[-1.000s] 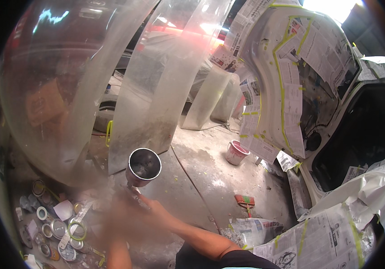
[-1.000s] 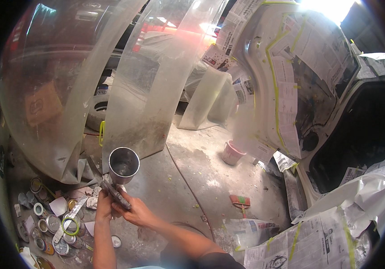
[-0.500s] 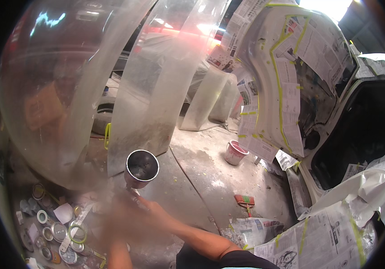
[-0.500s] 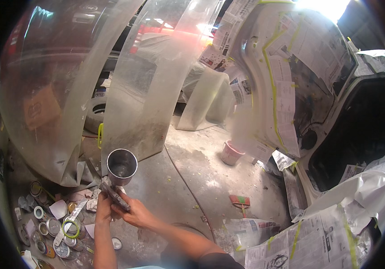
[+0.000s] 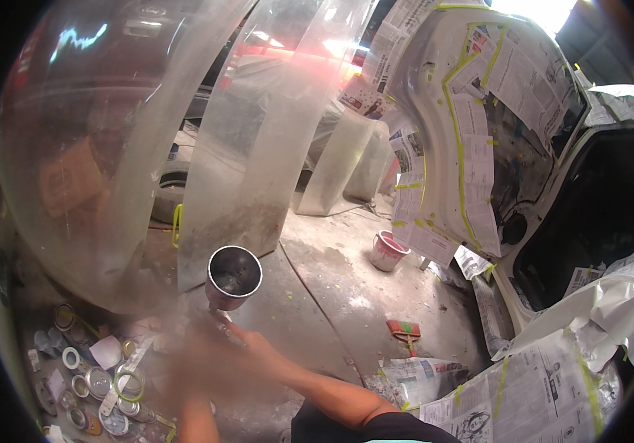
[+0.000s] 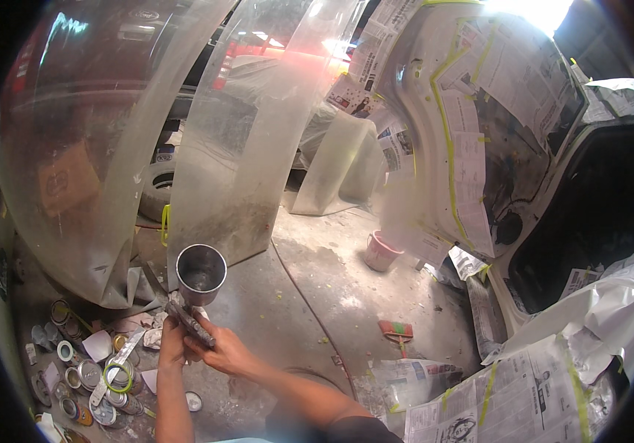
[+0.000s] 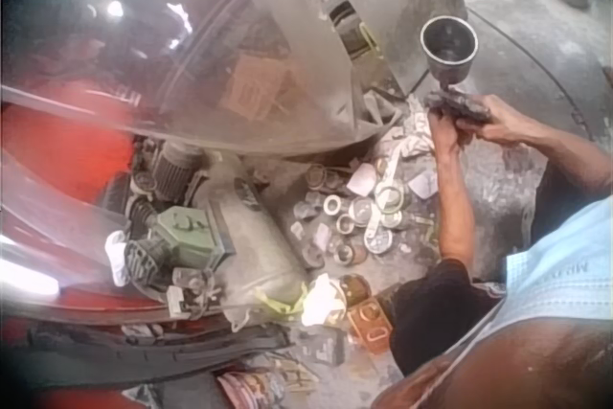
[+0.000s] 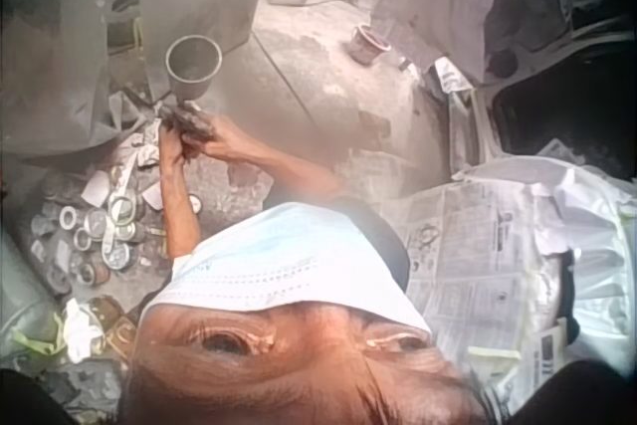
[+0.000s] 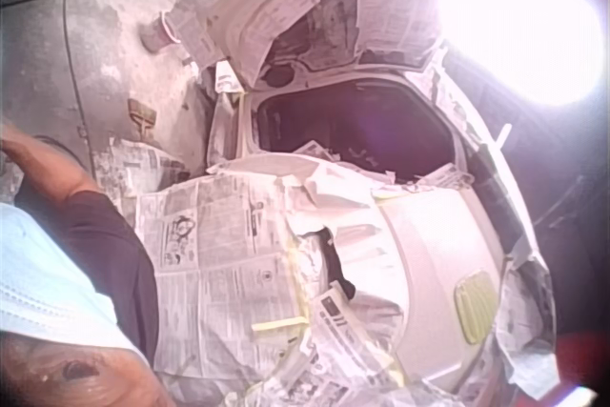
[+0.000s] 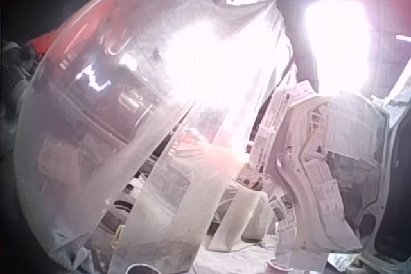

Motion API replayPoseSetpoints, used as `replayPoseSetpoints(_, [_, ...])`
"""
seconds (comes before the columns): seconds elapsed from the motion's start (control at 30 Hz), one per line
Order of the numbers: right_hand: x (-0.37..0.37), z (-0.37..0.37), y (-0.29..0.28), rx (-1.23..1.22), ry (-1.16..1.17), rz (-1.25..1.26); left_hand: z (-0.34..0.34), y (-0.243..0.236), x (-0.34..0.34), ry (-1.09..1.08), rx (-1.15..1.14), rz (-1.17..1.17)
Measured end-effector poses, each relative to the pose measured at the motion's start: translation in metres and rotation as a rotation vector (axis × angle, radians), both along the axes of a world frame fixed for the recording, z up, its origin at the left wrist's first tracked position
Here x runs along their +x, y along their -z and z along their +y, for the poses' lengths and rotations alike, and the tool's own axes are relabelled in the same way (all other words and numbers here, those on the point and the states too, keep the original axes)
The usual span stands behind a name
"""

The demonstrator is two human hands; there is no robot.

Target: The person pours paint from a rectangular can into a spray gun cup, wipes the cup with a cloth, and attaches it to the spray gun. They then test the spray gun by firing it into the air and wipe the nozzle with a cloth.

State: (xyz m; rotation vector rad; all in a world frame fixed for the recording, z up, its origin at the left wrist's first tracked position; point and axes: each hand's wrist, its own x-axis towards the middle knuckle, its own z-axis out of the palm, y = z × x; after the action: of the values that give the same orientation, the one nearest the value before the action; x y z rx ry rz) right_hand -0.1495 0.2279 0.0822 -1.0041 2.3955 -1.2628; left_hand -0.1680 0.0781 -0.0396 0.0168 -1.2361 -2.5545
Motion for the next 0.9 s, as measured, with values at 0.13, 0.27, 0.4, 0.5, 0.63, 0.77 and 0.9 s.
replayPoseSetpoints(0.13, [0.0,0.001,-0.002,0.017,0.014,0.007,0.003,-0.006,0.0,-0.006,0.012,0.004])
replayPoseSetpoints(0.27, [-0.003,0.002,0.005,-0.005,0.006,0.041,0.002,-0.007,0.002,0.001,0.012,0.025])
replayPoseSetpoints(0.4, [0.001,0.001,0.0,-0.028,0.002,0.024,0.0,0.007,-0.004,-0.012,0.005,0.033])
replayPoseSetpoints(0.5, [0.001,0.002,-0.002,-0.014,-0.006,0.015,0.001,0.002,-0.002,-0.007,0.009,0.023])
replayPoseSetpoints(0.63, [-0.003,0.002,0.005,-0.031,-0.018,0.042,0.001,-0.003,0.001,-0.017,-0.001,-0.007])
replayPoseSetpoints(0.77, [-0.002,0.003,-0.001,-0.012,-0.01,-0.006,0.004,-0.004,-0.002,-0.007,-0.014,0.009])
replayPoseSetpoints(0.9, [0.0,0.002,0.001,-0.058,-0.024,0.024,0.0,-0.01,0.005,-0.008,-0.053,-0.001])
